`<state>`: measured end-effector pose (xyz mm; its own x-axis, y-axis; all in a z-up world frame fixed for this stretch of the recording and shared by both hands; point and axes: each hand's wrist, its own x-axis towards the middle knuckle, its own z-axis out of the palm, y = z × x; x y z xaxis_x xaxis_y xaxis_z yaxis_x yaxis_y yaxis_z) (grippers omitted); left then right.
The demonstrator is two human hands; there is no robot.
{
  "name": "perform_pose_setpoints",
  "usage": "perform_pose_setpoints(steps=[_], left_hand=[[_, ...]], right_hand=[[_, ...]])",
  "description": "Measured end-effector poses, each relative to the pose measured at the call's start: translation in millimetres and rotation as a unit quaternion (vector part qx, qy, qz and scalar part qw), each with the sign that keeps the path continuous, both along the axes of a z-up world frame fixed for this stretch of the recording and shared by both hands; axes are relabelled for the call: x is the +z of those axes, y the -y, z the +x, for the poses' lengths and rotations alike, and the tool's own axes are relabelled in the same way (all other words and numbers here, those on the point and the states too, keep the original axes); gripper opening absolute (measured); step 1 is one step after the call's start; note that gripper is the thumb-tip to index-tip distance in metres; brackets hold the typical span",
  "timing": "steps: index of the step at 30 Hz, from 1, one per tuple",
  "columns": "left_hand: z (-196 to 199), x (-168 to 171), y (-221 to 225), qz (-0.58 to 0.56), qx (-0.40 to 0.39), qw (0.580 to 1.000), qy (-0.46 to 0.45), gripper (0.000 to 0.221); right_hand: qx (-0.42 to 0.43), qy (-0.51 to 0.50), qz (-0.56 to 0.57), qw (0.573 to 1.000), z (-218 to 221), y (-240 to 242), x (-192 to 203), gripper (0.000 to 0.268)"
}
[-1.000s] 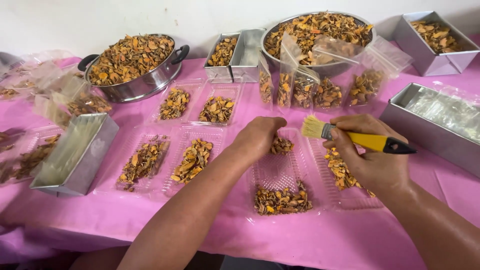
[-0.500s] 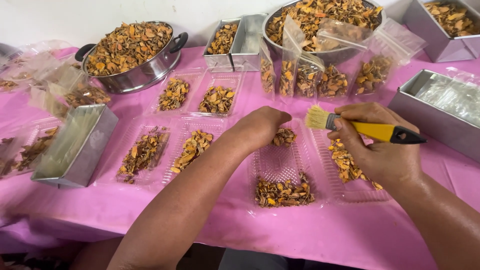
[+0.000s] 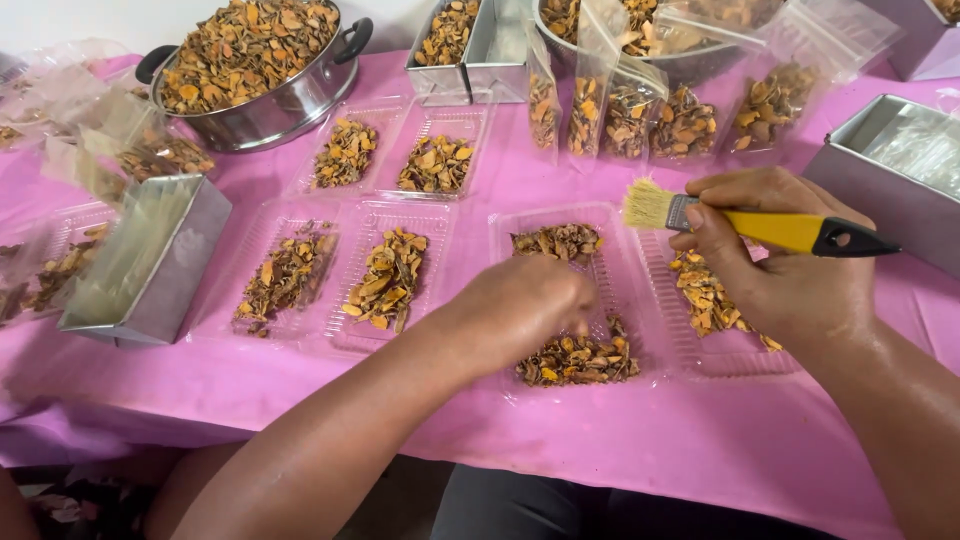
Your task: Packing dried tea or herbs into small plastic containers using a brush and hands.
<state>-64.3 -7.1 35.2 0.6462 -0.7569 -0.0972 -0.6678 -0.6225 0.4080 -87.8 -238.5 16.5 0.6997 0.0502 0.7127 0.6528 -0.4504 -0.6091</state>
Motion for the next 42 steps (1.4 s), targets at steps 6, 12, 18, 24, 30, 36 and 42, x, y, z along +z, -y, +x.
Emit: perform_pose_setpoints(steps=[6,12,18,24,30,36,42], left_hand=[[-10.7,-22.5,-9.8,0.089,-0.059,0.994,-0.028,0.015],[-18.2,-11.2,-10.1,0.076,-0.03,0.996,-0.038,0.034],[-18.1,-3.6,-9.9,0.013,0.078,0.986,-0.148,0.026],[4.0,-29.6,-13.8,-0.053,0.131,0.985,-0.101,0.023],[1.2,8.1,-11.8,-0.152,0.283,0.908,-0.27,0.012],[23.1,-38.4,-25.5,-0.415,0.296,0.738,-0.442,0.021],[9.2,-29.9,-29.6,-0.436,0.345,0.674,-0.486,0.016]], right_hand=[[-0.015,0.003,-0.029,0.999,-1.5,-3.0,-0.9,0.005],[-0.011,0.024,-0.044,0.999,-0.5,-2.6,-3.7,0.004],[-0.009,0.011,-0.032,0.999,-2.0,-2.1,-1.1,0.004],[0.055,-0.069,0.053,0.995,-5.7,-2.4,4.3,0.016],[0.163,-0.015,0.063,0.985,-21.0,-9.2,5.8,0.019],[0.172,0.047,-0.07,0.981,-23.3,-13.5,6.0,0.017],[0.125,-0.039,0.02,0.991,-32.4,-9.8,8.0,0.021]])
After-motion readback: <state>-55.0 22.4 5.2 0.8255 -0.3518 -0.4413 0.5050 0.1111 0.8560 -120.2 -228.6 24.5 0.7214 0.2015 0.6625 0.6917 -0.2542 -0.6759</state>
